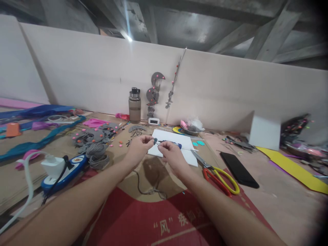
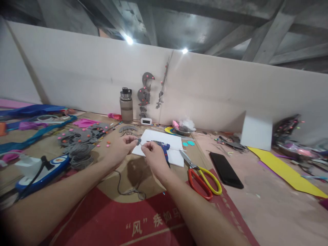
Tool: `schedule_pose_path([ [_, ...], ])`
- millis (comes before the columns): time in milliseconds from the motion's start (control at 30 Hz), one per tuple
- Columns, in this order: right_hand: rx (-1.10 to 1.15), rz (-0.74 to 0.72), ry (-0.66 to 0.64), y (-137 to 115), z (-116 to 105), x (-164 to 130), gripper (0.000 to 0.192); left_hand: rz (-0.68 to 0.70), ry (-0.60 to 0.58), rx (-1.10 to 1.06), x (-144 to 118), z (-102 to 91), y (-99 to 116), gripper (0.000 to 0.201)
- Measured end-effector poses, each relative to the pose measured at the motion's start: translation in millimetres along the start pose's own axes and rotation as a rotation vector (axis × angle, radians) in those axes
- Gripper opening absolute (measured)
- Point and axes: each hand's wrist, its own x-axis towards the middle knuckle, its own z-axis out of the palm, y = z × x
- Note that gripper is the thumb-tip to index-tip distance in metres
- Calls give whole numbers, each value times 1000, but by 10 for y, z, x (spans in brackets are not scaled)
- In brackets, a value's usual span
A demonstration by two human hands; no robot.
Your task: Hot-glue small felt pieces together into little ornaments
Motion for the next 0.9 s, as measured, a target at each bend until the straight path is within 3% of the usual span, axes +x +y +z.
schedule_pose_path([
  [133,-376,-207,134,-20,-84,31,10,-31,-62,44,6,4,-17,27],
  [333,-559,-410,173,-61,-139,8,8,-68,-122,81,-20,24,21,30],
  [533,-671,-427,153,-93,-137,6,9,-87,-138,109,-48,24,61,29],
  [900,-783,-401,163,-67,-137,20,10,29,-161,252,-55,16,56,19],
])
